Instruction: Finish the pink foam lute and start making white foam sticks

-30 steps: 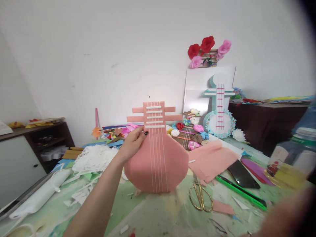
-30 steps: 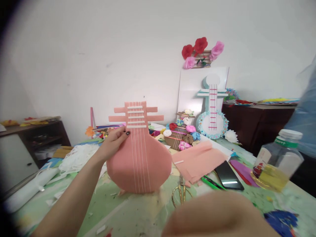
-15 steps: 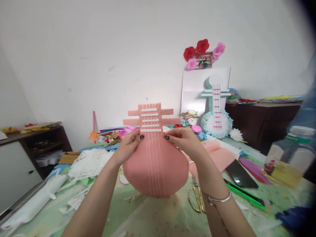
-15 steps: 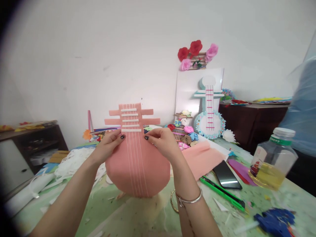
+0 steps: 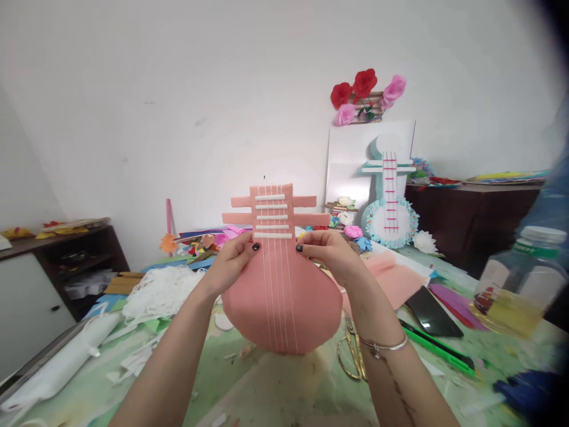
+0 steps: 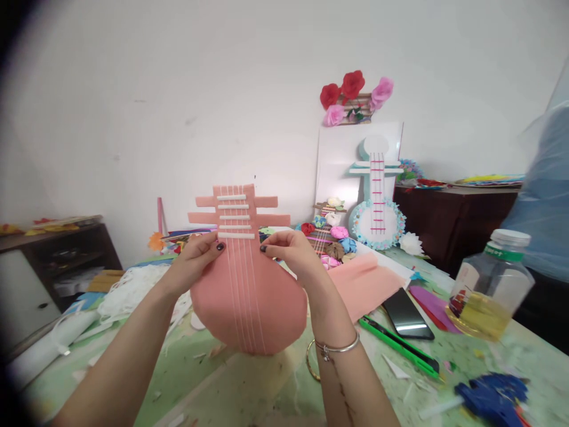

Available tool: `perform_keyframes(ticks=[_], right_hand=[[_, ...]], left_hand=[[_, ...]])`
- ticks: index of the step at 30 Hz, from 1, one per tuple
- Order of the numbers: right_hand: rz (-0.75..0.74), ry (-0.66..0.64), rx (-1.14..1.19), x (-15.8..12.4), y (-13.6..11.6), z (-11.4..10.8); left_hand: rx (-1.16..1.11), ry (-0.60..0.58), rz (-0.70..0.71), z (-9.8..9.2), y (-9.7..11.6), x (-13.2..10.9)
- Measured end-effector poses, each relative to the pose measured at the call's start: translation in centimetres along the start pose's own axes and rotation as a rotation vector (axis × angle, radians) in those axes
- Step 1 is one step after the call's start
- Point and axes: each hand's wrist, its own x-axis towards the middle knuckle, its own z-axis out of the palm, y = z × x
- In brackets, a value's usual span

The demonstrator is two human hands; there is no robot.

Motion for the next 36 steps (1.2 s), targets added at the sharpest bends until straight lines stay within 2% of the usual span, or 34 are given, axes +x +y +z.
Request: perform_keyframes(ticks=[13, 18, 24, 33, 36], right_hand=[[0.021, -0.017, 0.148, 0.2, 0.6, -0.8], [-0.012, -0.007, 0.033, 0.0, 0.6, -1.4], [-0.072, 0.025, -0.072, 0.0, 0.6, -0.4], [-0.076, 0.106, -0.062, 0.2, 0.6, 0.4], [-0.173, 0.237, 0.005, 0.5, 0.7, 0.3]], left_hand=[[0.084, 0.053, -0.026, 0.2, 0.2, -0.1], [0.137, 0.099, -0.013, 0.5, 0.8, 0.0], [0.180, 0.093, -0.005, 0.5, 0.8, 0.0], [0.225, 0.117, 0.018, 0.6, 1.0, 0.0], [0.247, 0.142, 0.038, 0.7, 1.0, 0.0]])
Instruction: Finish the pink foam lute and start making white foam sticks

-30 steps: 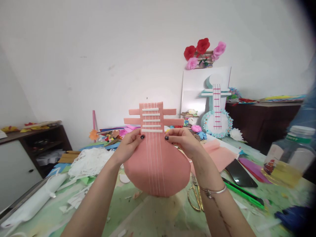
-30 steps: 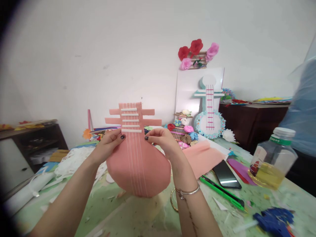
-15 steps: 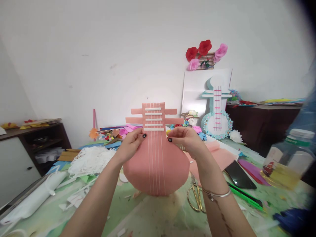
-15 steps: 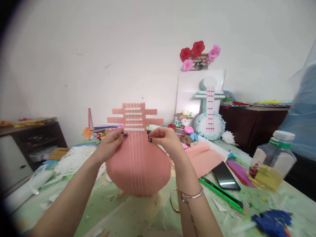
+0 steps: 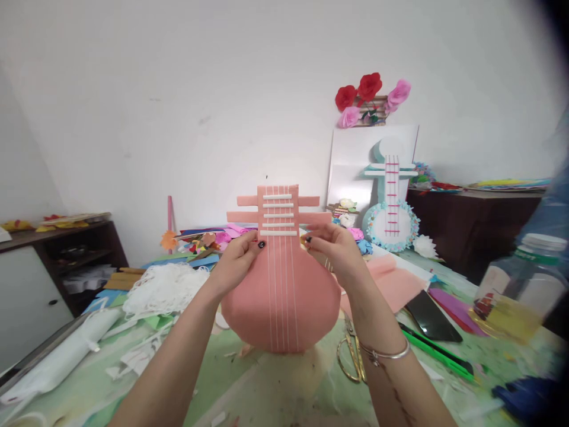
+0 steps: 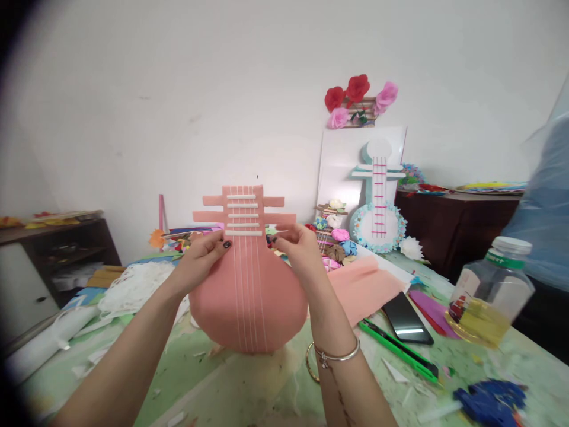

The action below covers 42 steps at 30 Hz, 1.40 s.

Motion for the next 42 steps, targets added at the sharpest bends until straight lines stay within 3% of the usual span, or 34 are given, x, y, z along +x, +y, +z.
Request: perform_keyframes(ticks=[4, 7, 38, 42], right_hand=[[-0.241, 0.337, -0.026, 0.16, 0.11, -0.21], [-0.357, 0.466, -0.094, -0.08, -0.06, -0.25], [-0.407, 0.537, -0.150, -0.40, -0.17, -0.06], [-0.459, 0.628, -0.185, -0.12, -0.31, -0.53]], left_hand=[[0.007, 0.013, -0.027, 0.17, -0.33, 0.02], [-0.022, -0.003, -0.049, 0.27, -0.53, -0.04], [0.056, -0.013, 0.013, 0.27, -0.11, -0.33], [0.086, -0.013, 0.000, 0.32, -0.10, -0.26]])
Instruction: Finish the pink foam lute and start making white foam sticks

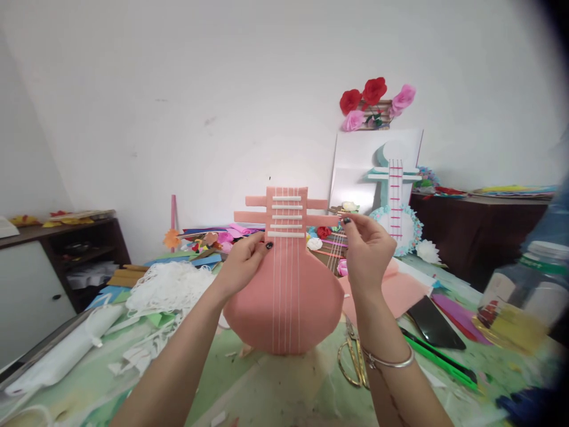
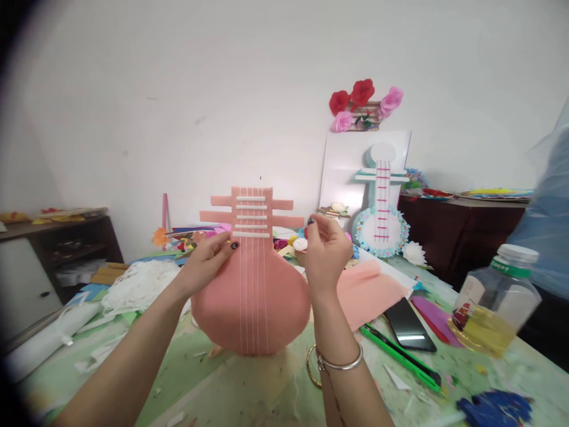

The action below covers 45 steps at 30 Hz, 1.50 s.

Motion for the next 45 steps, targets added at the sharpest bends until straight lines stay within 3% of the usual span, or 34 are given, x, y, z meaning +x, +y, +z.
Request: perform_keyframes(ticks=[4, 10, 12, 14, 17, 19, 21, 27, 34, 38, 42, 45], right_hand=[[-0.046, 0.096, -0.065, 0.7, 0.4, -0.5], [0.104, -0.086, -0.189, 1.8, 2.1, -1.7], [0.223, -0.300, -0.279, 2.1, 2.6, -2.1], [0.362, -0.609, -0.328, 2.1, 3.0, -2.5], [0.560, -1.019, -0.206, 1.8, 3.5, -2.5], [0.659, -1.198, -0.106, 1.3, 4.0, -2.2], [0.720, -1.279, -0.086, 0.8, 4.7, -1.8], [0.759, -1.188, -0.146, 0.1, 7.0, -1.4], [0.786, -1.041, -0.132, -0.1, 9.4, -1.7], [0.781, -0.967, -0.099, -0.1, 10.2, -1.7], [0.776, -0.932, -0.061, 0.0, 10.1, -1.8], [0.782, -0.932, -0.045, 0.0, 9.6, -1.8]], left_hand=[[0.136, 0.019, 0.031, 0.1, -0.4, 0.2], [0.180, 0.012, 0.027, -0.1, -1.5, 0.6], [0.140, -0.047, 0.011, -0.4, -2.1, 0.6], [0.080, -0.113, 0.001, -0.7, -2.6, 0.5], [-0.013, -0.180, -0.033, -1.3, -3.4, 0.5], [-0.068, -0.207, -0.074, -1.4, -3.8, 0.5], [-0.140, -0.223, -0.105, -1.5, -4.2, 0.6], [-0.419, -0.265, -0.283, -2.0, -6.1, 0.6], [-0.673, -0.187, -0.480, -1.7, -11.4, -0.3], [-0.760, -0.027, -0.414, 0.0, -12.3, -0.3], [-0.662, 0.117, -0.266, 0.7, -11.3, 0.5], [-0.594, 0.254, -0.246, 0.5, -10.6, 1.0]])
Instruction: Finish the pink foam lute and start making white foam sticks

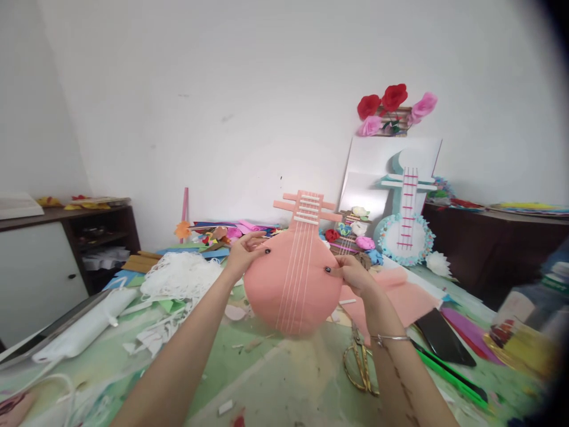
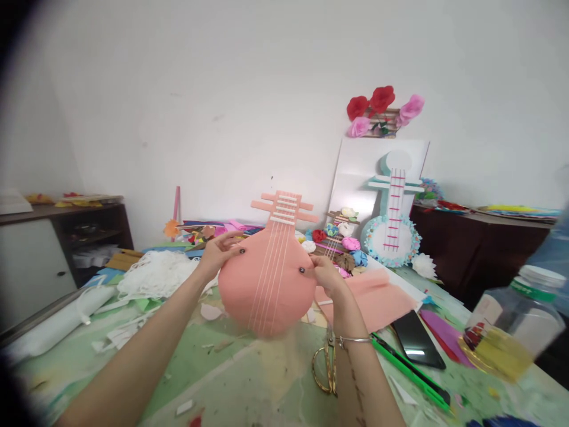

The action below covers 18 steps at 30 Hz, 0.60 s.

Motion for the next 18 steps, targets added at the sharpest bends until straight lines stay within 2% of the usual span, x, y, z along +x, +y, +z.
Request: perform_keyframes(ticks=[7, 11, 13, 15, 18], right_hand=[[0.012, 0.035, 0.012, -0.1, -0.4, 0.3], [-0.002, 0.130, 0.030, 0.1, -0.3, 0.0], [-0.014, 0.192, 0.044, 0.2, -0.3, -0.3], [-0.027, 0.251, 0.059, 0.2, -0.3, -0.7], [-0.042, 0.328, 0.077, 0.3, -0.2, -1.2]], left_hand=[[0.018, 0.201, 0.037, 0.0, 0.8, 0.3], [-0.088, 0.388, 0.078, -0.5, 1.1, 0.8], [-0.149, 0.442, 0.088, -0.9, 1.5, 1.1], [-0.282, 0.451, 0.064, -1.5, 2.2, 1.2], [-0.674, 0.434, -0.028, -2.9, 3.4, 1.1]])
